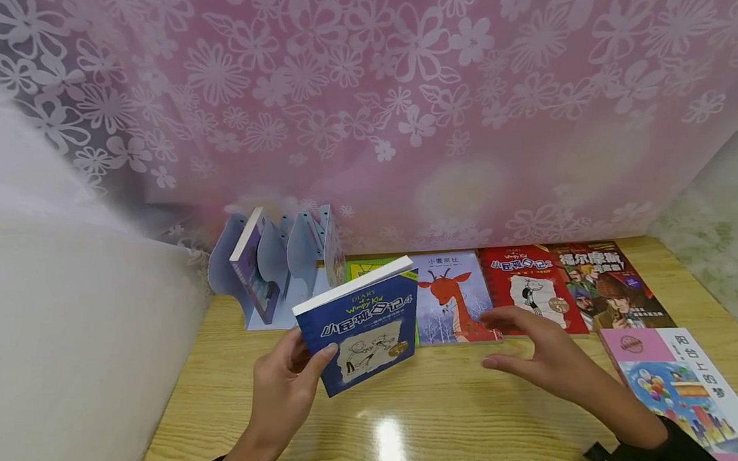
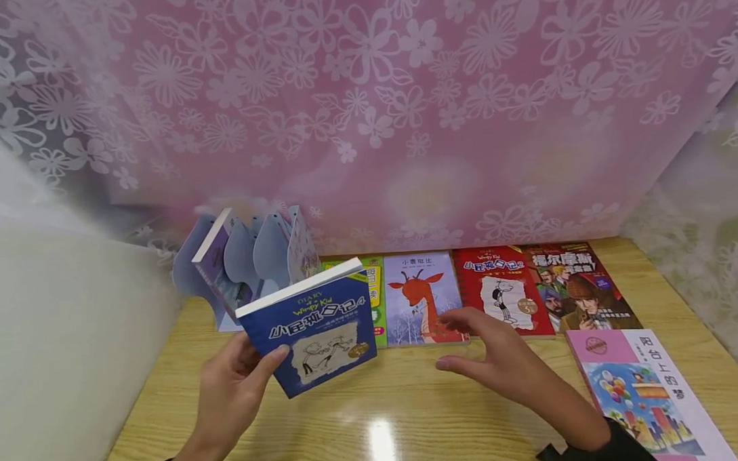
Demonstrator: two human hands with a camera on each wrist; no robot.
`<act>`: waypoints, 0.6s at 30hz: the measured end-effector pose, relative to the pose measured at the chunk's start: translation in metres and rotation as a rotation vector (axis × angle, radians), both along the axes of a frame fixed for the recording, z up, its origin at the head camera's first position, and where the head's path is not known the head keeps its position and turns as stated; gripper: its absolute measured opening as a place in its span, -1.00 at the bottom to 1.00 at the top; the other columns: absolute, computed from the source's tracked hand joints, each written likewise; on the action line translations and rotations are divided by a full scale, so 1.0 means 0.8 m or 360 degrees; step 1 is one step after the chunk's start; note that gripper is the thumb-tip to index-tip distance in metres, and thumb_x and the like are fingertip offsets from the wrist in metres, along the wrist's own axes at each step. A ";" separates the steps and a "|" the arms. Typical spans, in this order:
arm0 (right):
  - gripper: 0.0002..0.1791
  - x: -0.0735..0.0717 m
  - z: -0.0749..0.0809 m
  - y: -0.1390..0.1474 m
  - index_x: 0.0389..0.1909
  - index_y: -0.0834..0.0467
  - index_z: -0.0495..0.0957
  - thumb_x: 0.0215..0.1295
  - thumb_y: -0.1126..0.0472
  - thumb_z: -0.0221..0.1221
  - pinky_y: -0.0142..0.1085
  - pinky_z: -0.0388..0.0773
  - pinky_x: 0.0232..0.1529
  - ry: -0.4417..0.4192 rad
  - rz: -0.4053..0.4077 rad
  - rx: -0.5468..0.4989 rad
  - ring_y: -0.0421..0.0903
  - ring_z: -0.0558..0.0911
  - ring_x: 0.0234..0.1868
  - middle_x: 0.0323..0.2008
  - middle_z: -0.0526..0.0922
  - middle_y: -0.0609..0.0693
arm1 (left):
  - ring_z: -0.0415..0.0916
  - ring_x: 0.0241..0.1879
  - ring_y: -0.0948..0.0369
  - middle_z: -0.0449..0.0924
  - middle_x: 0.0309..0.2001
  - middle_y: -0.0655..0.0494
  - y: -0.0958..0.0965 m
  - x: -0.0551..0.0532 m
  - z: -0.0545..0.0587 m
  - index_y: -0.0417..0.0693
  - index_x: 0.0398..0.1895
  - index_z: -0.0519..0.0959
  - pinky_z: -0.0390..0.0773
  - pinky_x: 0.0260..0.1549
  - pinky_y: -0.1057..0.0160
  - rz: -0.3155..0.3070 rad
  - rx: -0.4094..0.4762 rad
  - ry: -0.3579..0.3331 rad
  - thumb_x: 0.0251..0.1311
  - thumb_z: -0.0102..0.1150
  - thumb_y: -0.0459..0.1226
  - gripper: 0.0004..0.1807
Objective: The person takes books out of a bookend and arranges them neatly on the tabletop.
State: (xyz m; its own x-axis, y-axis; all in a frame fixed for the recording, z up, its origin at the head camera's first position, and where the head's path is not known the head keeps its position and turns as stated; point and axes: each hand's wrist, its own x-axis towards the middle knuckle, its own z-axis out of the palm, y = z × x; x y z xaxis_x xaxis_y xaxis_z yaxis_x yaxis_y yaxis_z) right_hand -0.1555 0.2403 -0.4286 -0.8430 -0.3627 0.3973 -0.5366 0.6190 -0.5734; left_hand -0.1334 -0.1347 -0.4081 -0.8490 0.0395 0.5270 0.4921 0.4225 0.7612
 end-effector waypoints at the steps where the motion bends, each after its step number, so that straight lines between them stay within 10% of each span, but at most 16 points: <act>1: -0.31 0.000 0.000 -0.002 0.29 -0.01 0.54 0.11 0.18 0.55 -0.34 0.72 0.04 0.0007 0.0005 0.0004 -0.30 0.70 0.06 0.11 0.74 -0.10 | 0.84 -0.21 0.13 0.82 -0.06 -0.10 0.002 0.001 0.000 -0.19 0.19 0.59 0.77 -0.27 0.39 -0.0011 0.0002 0.0000 0.24 0.37 -0.47 -0.57; 18: -0.32 -0.004 0.003 -0.027 0.33 0.02 0.49 0.19 0.11 0.50 -0.25 0.73 0.11 -0.0158 0.0097 -0.0079 -0.05 0.74 0.10 0.19 0.69 0.01 | 0.84 -0.18 0.10 0.82 -0.09 -0.14 0.034 0.002 -0.012 -0.22 0.15 0.59 0.79 -0.27 0.34 -0.0264 0.0069 -0.0022 0.29 0.35 -0.42 -0.63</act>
